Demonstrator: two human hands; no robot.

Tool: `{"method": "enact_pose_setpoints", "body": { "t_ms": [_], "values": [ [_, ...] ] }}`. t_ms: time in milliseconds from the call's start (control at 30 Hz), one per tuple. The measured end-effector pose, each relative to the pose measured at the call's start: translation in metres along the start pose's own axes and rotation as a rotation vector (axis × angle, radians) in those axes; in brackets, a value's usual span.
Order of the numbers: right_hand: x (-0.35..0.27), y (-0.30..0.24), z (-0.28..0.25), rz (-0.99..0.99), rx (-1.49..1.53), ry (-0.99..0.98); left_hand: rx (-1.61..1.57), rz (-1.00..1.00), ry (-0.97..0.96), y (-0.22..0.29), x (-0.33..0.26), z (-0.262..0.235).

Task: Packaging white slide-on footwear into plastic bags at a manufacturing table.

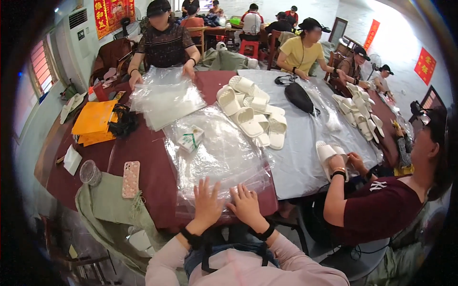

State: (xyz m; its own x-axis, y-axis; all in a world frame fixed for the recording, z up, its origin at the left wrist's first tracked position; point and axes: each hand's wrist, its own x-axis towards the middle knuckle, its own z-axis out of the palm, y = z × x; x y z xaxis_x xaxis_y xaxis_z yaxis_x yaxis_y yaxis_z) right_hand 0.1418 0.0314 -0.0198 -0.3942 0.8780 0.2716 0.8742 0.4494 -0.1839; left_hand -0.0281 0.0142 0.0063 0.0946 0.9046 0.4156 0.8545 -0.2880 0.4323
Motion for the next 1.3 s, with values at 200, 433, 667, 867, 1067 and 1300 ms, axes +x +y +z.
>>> {"method": "enact_pose_setpoints", "body": {
  "t_ms": [200,433,667,867,1067,1300],
  "values": [
    [-0.004,0.002,-0.006,-0.108,-0.087,0.035,0.162,0.113,-0.071,0.011,0.011,0.042],
    [0.007,0.006,-0.039,-0.070,0.186,0.027,0.015,-0.021,-0.127,0.007,0.003,0.045],
    [0.039,-0.029,-0.039,-0.317,0.590,0.162,-0.471,0.120,-0.079,0.001,-0.005,0.045],
    [0.049,-0.026,-0.001,-0.191,0.122,0.033,0.123,0.350,-0.268,0.002,-0.019,0.048],
    [0.020,0.015,0.008,-0.058,0.054,-0.065,-0.504,0.082,-0.430,-0.008,0.054,-0.013],
    [0.002,-0.001,0.012,-0.049,0.014,0.086,0.432,-0.043,0.032,-0.094,0.130,0.008]
  ]
}}
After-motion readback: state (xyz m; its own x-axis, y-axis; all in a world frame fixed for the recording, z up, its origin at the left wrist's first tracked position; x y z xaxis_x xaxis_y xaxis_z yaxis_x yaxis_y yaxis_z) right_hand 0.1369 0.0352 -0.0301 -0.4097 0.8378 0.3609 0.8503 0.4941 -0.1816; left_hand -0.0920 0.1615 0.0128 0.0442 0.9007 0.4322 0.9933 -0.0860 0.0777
